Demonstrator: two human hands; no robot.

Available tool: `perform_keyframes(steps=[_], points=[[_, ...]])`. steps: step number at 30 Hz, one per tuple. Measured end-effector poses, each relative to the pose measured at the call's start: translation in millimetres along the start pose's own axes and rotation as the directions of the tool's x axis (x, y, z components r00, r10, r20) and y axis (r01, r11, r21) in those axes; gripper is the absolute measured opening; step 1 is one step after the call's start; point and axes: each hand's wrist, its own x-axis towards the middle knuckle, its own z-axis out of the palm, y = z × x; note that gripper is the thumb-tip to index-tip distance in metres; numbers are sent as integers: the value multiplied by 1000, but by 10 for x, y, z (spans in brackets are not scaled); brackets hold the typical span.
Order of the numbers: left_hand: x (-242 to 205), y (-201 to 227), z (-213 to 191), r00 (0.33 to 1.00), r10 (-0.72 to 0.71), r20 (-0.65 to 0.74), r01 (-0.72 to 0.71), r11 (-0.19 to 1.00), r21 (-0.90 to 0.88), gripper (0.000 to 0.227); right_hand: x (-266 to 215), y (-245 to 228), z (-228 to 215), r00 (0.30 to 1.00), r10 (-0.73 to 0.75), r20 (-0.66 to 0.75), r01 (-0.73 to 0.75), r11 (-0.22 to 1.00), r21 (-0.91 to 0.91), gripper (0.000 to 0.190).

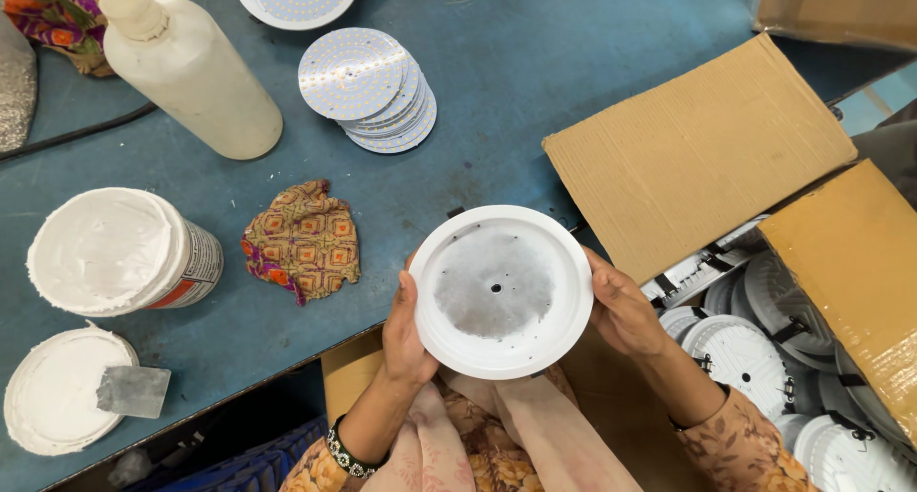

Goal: The person sits on the floor and applies a white paste to the inner surface of white circular plastic parts using a small metal spatula. The person repeatedly scoops paste from a container, spreads it on the parts, and stacks the finished parts on the table.

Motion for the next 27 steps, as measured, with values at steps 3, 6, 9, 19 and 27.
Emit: perform_keyframes(steps=[3,6,9,19,27], points=[[3,-12,6,1000,29,-9,-29,1000,9,67,9,7,13,1000,-6,-21,6,1000,-10,79],[-2,-9,25,999,45,-13,-45,999,-26,67,10,18,20,999,0,-55,0,1000,8,73],[-18,3,64,998,16,-57,-19,999,-48,63,18,40,3,996,-1,-90,7,998,66,65],[-58,96,178,956,-172,-239,152,983,-102,56,67,47,-5,987,21,-159,8,984,179,55],[-26,69,140,926,-260,-272,206,955,-212,58,88,30,30,983,42,-177,-8,982,189,54]])
